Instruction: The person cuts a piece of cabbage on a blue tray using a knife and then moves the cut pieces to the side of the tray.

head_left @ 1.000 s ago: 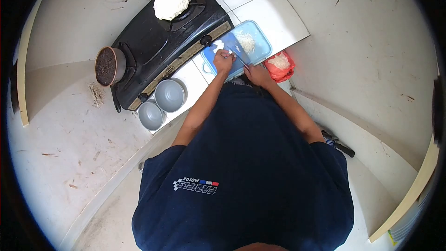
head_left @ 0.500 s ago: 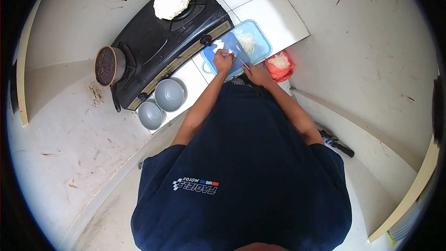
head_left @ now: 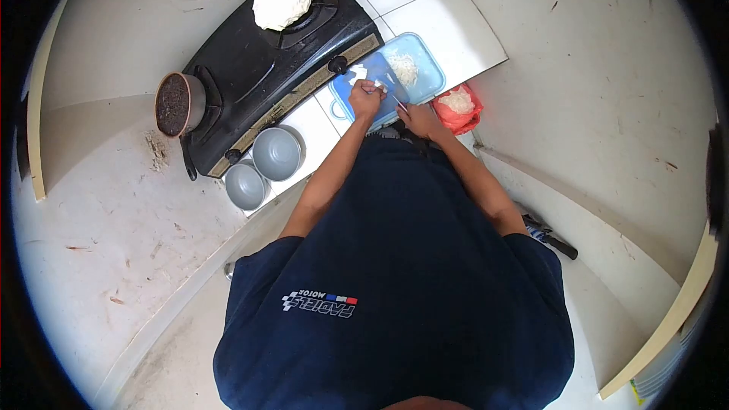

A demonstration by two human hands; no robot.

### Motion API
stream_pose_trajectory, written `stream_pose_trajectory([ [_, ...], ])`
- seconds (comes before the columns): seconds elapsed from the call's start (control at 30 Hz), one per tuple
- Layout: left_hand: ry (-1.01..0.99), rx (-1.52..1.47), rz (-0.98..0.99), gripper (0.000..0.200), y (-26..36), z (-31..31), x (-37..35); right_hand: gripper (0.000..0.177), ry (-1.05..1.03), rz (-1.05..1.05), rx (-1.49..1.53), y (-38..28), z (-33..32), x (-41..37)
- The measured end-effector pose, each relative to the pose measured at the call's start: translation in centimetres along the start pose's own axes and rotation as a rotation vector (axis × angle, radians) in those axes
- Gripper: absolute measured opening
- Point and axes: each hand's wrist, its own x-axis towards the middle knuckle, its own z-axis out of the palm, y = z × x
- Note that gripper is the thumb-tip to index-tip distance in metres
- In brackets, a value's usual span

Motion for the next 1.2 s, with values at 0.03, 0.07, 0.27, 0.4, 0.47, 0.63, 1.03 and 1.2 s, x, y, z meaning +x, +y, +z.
stream_pose_trajectory([
  [0.03, -0.003, 0.005, 0.014, 0.023, -0.1, 0.1, 0.1, 0.059, 0.0, 0.001, -0.002, -0.4, -0.3, -0.1],
  [0.07, -0.004, 0.002, 0.015, 0.023, -0.1, 0.2, 0.2, 0.06, 0.007, 0.032, 0.015, -0.9, -0.6, 0.0],
  [0.27, 0.0, 0.034, -0.011, 0.023, -0.2, 0.0, 0.1, 0.06, 0.046, 0.015, 0.081, 0.3, 0.5, -0.2],
  [0.4, 0.002, 0.009, -0.005, 0.022, -0.2, 0.2, 0.0, 0.059, 0.087, -0.013, 0.072, 0.9, 0.5, -1.2],
  [0.47, 0.009, 0.024, -0.003, 0.021, -0.1, 0.1, -0.2, 0.059, 0.089, 0.018, 0.094, 0.3, 0.0, -1.2],
  [0.63, 0.034, 0.057, -0.002, 0.021, -0.2, 0.4, -0.3, 0.059, 0.112, 0.081, 0.141, 0.1, -0.5, -0.7],
  [1.03, -0.001, 0.418, 0.373, 0.02, -0.2, -0.7, 0.7, 0.057, 0.082, -0.032, 0.086, 0.6, -0.5, -1.4],
  [1.2, 0.011, 0.414, 0.38, 0.022, -0.1, -0.6, 0.3, 0.056, 0.071, 0.006, 0.029, 0.0, -0.9, -1.1],
])
